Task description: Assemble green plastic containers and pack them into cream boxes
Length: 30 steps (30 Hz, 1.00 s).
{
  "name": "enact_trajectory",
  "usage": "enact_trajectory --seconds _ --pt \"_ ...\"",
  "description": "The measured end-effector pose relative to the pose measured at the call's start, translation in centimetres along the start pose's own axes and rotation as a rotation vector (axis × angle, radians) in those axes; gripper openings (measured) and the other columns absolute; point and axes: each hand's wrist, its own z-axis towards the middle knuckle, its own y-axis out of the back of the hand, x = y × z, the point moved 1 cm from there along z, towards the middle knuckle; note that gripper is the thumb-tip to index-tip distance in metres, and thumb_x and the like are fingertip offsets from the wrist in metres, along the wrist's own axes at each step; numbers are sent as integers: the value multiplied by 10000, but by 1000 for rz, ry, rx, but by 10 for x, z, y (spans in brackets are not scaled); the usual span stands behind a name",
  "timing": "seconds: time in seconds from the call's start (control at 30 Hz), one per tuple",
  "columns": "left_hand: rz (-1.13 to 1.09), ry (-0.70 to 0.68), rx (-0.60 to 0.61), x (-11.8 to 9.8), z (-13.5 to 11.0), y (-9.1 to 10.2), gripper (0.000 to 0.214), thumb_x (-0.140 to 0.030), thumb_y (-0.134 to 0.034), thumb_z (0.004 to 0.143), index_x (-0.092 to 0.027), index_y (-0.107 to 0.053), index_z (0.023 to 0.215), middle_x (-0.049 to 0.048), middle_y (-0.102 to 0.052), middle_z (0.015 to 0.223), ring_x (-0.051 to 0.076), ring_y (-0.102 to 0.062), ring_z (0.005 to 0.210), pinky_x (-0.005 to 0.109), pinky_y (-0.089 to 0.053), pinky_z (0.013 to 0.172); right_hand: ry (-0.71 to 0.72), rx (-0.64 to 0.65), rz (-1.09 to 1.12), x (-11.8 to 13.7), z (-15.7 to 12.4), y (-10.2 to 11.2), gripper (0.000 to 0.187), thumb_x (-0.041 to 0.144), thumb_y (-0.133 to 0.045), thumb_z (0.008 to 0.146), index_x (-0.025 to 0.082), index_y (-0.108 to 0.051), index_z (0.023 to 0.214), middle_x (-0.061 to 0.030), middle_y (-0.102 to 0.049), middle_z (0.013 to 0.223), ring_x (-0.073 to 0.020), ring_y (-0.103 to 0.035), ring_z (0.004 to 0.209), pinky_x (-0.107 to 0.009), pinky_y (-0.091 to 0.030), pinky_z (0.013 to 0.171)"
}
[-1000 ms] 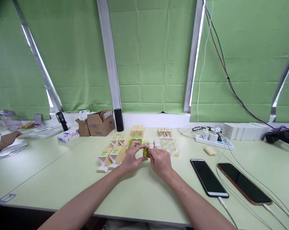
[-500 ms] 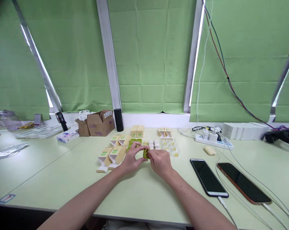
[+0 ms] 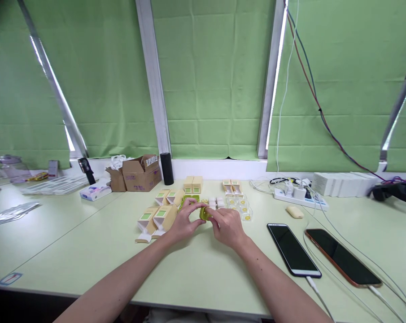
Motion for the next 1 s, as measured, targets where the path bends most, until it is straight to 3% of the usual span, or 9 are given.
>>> enact_trajectory --seconds 0.1,0.17,0.23,0.3,0.47,0.63,0.8,1.0 --pt "4 27 -41 0 1 1 495 -99 -812 751 -255 -734 1214 87 -597 1138 278 -540 1175 475 -505 1052 -73 -18 46 2 1 5 285 132 -560 939 213 -665 1191 -57 -745 873 -192 -684 738 -296 -493 655" --pt "23 40 -52 1 2 1 495 -112 -820 753 -266 -740 1216 82 -632 1124 280 -523 1174 487 -494 1059 -116 -12 75 3 2 6 362 135 -582 905 221 -628 1254 -106 -740 1061 -252 -707 945 -345 -564 727" --pt "41 32 -49 1 3 0 500 -130 -826 762 -274 -741 1233 78 -675 1098 284 -504 1170 496 -489 1055 -149 18 106 4 2 4 506 132 -597 878 228 -559 1373 -144 -685 1269 -304 -663 1162 -400 -612 804" --pt "55 13 -44 1 3 0 505 -155 -830 775 -275 -736 1257 79 -705 1086 288 -489 1164 502 -488 1047 -172 58 149 4 1 1 608 117 -590 874 239 -485 1460 -149 -632 1381 -319 -623 1255 -430 -638 843" --pt "55 3 -28 0 2 -1 515 -228 -849 785 -277 -720 1282 79 -709 1139 285 -488 1175 492 -492 1044 -199 90 289 3 -2 -7 581 101 -553 924 276 -470 1473 -120 -660 1337 -291 -660 1181 -452 -673 847" --pt "-14 23 -55 -4 2 2 501 -237 -795 826 -254 -672 1312 91 -694 1218 280 -498 1261 479 -479 1074 -279 -9 416 2 -2 -11 528 109 -562 933 278 -518 1431 -117 -647 1327 -267 -674 1153 -432 -698 832" --pt "-2 101 -100 3 5 2 168 -271 -674 913 -210 -734 1058 102 -698 1058 275 -563 1167 463 -509 999 -327 -87 463 1 -1 -11 456 119 -574 931 273 -581 1360 -129 -632 1316 -279 -684 1138 -457 -705 845" --pt "-62 220 -109 10 7 -4 205 -372 -710 885 -195 -769 970 100 -708 997 251 -631 1037 390 -536 868 -307 -87 460 1 -2 -12 438 113 -567 930 286 -582 1333 -112 -634 1315 -263 -678 1144 -449 -694 882"
